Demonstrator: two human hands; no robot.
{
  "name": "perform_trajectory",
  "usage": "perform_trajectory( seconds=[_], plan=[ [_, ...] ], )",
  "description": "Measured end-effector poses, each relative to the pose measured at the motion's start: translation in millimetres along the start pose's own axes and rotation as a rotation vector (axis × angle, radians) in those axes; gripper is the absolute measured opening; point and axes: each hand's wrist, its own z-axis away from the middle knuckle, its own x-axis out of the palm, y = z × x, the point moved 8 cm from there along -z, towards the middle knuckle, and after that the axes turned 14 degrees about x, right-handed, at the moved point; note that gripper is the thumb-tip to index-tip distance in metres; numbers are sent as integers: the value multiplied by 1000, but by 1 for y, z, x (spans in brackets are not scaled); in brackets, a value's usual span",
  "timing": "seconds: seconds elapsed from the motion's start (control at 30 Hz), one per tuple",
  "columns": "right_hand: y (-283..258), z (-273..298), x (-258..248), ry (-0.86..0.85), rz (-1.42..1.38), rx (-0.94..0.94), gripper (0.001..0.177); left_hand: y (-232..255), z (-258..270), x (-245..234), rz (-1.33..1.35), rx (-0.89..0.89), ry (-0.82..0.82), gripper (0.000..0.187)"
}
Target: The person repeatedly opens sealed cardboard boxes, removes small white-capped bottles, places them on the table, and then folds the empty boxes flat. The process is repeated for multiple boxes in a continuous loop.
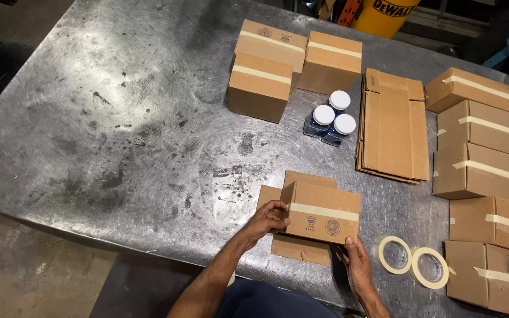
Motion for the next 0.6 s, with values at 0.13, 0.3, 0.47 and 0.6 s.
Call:
perform_trajectory(
  seconds=[0.13,0.3,0.47,0.6],
  plan=[
    [3,-5,-3,32,27,11,60,8,1,-1,-64,69,-26,50],
    [4,15,-4,322,430,52,87,27,7,-1,-112,47,70,51],
    [4,36,16,569,741,-963,35,37,-5,-6,-333,124,213,32],
    [3,54,37,446,1021,-1231,58,55,2,5,-393,70,213,26]
  ],
)
